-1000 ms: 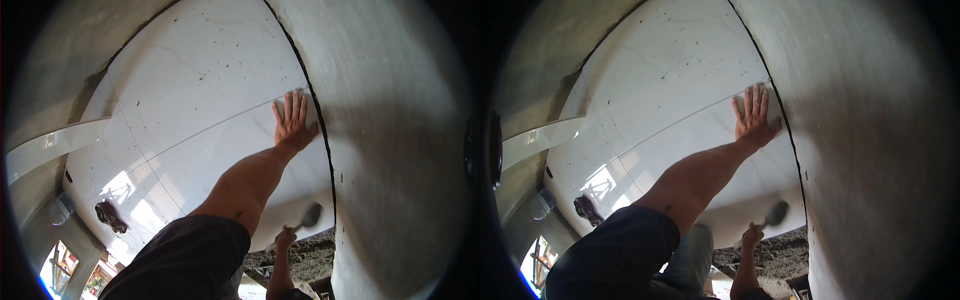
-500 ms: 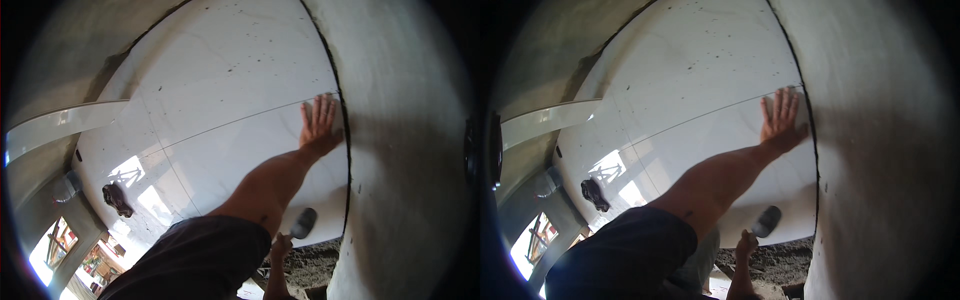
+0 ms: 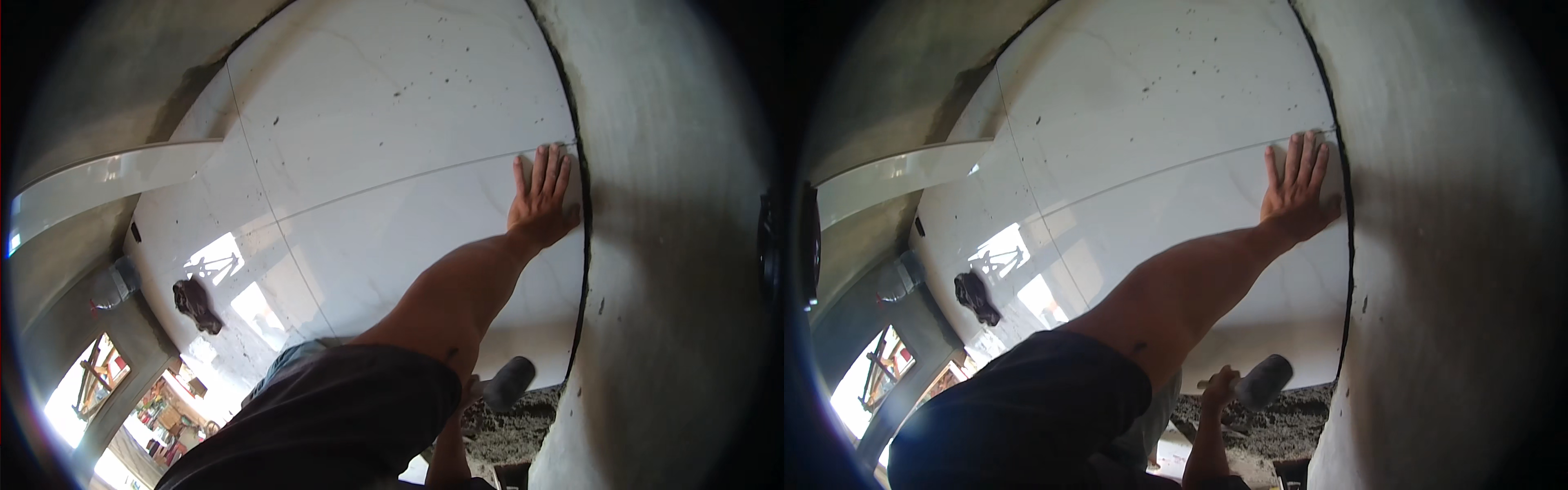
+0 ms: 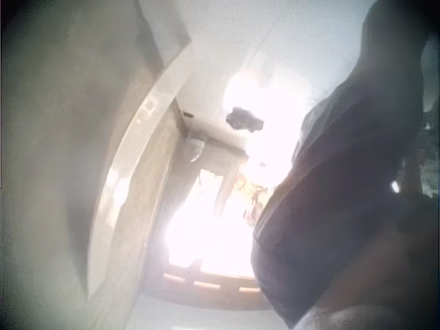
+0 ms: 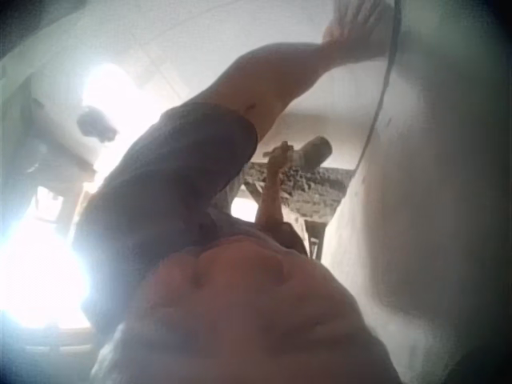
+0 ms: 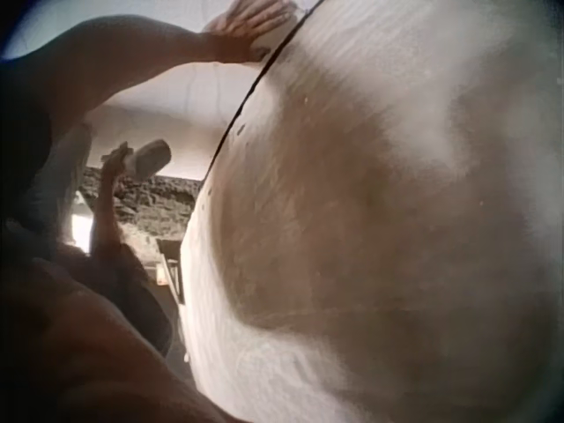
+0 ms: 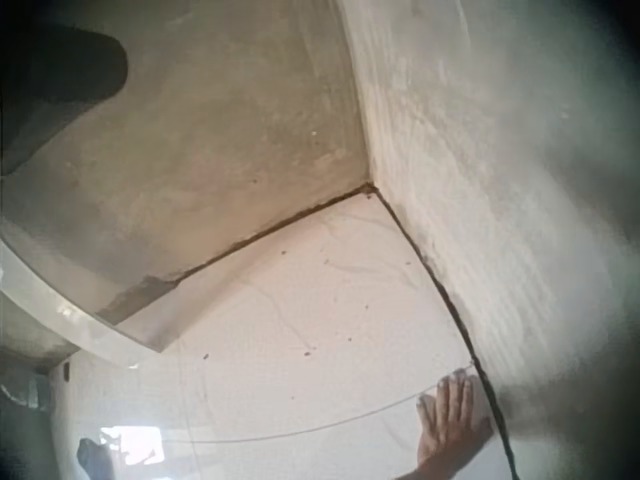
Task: The person installs floor tiles on a bed of mortar by tapping them into place with a rubber mallet, aligning them by hand, and wiping the tile surface with a cloth.
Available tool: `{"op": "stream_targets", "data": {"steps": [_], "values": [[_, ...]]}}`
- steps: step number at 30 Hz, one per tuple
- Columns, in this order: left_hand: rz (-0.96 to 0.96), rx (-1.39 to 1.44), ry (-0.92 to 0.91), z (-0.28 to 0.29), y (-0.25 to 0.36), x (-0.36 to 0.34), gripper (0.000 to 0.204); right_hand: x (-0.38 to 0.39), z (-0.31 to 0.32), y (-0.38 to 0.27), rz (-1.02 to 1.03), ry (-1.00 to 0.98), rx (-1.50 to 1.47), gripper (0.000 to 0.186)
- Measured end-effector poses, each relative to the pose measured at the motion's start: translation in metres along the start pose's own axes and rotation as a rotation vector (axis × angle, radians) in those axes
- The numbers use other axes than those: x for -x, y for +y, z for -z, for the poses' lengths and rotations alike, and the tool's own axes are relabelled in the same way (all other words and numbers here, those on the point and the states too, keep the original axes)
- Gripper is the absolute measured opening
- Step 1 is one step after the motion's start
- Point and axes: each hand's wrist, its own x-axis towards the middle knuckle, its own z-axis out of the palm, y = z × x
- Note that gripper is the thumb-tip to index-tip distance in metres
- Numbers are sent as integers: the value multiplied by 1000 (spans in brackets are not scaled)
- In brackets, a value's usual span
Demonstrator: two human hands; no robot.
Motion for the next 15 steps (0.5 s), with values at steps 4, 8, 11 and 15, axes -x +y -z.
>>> {"op": "stream_targets", "data": {"steps": [4,8,11,15], "values": [[35,41,-40,2,-9,0,88,-4,3,6,-161,41,-45,21],[16,131,-81,0,-2,2,87,-21,13,57,-234,-82,172,25],[-1,64,10,-2,0,-11,87,-25,5,50,-15,48,84,30],[-16,87,35,-4,-7,-3,89,-32,22,95,197,49,184,28]]}}
